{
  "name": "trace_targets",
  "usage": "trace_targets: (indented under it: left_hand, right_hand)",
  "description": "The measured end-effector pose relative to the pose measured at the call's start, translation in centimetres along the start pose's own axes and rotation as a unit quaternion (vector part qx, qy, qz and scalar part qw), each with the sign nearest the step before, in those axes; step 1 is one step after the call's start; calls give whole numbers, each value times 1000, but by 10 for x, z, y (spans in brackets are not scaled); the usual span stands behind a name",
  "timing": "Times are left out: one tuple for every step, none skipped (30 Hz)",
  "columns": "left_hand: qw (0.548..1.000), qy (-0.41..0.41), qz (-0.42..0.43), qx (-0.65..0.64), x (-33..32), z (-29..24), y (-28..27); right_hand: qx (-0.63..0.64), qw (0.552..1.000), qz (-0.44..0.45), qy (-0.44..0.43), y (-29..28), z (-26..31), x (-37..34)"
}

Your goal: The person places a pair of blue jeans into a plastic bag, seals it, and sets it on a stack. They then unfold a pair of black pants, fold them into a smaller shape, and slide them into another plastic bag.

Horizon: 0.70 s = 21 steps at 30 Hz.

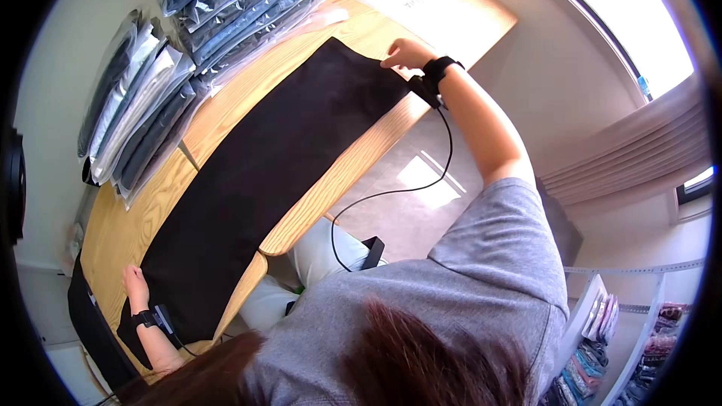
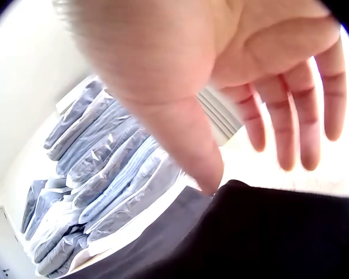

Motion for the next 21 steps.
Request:
trace_targets:
  left_hand:
    - [1000,4,-2,3,1,1,0]
    - [1000,2,7,0,1,2,1]
    - [1000,1,16,-3,2,1,0]
    - [1000,-5,13,-3,1,-3,-2]
    - [1000,1,11,0,2,-5,-3]
    - [1000,0,14,7,2,-7,-4]
    - [1000,0,17,16,4,-6,-3]
    - [999,-17,30,27,5,-4,-2]
    - [999,-16,34,30,7,0,0]
    - [998,-19,56,14,9,6,2]
    - [997,-21,77,0,14,13,3]
    - [988,-75,119,-69,11,-9,-20]
    - [996,-46,81,-11,14,-25,-33]
    - [998,-9,57,-29,16,-52,-48]
    - [998,28,34,-45,19,-89,-67]
    - [994,58,42,-86,18,-145,-95]
    - [987,87,50,-127,15,-209,-125]
    - [973,106,76,-191,11,-264,-145]
    - [954,124,102,-254,6,-313,-158]
    - [931,164,143,-293,2,-353,-163]
    - [903,204,183,-331,1,-389,-164]
  right_hand:
    - [-41,998,-8,45,2,-5,-2]
    - [-73,997,-16,34,6,-9,-10]
    - [-105,994,-25,23,12,-8,-26]
    - [-46,997,12,56,20,-11,-37]
    - [-45,996,14,80,30,-18,-40]
    - [-62,996,-24,58,38,-24,-42]
    - [-78,994,-62,36,41,-18,-49]
    - [-12,996,-78,48,42,-17,-59]
    - [-4,995,-82,50,44,-16,-62]
    - [22,992,-117,49,44,-15,-64]
    - [49,986,-152,49,45,-13,-66]
    - [27,976,-210,48,38,4,-80]
    - [29,959,-281,19,40,9,-81]
    - [100,949,-298,-2,44,12,-77]
    - [170,934,-313,-23,51,14,-72]
    - [304,901,-300,-78,63,17,-65]
    - [413,873,-248,-80,63,40,-80]
    - [406,872,-256,-97,63,59,-90]
    - [399,871,-263,-114,66,73,-96]
    - [409,864,-261,-135,72,83,-97]
    - [419,856,-259,-154,76,91,-97]
Point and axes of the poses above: each hand's wrist, its own x-axis towards the middle knuckle, its own y-axis out of the palm, z = x × y, the point moved 3 cm from there along x, towards the middle knuckle
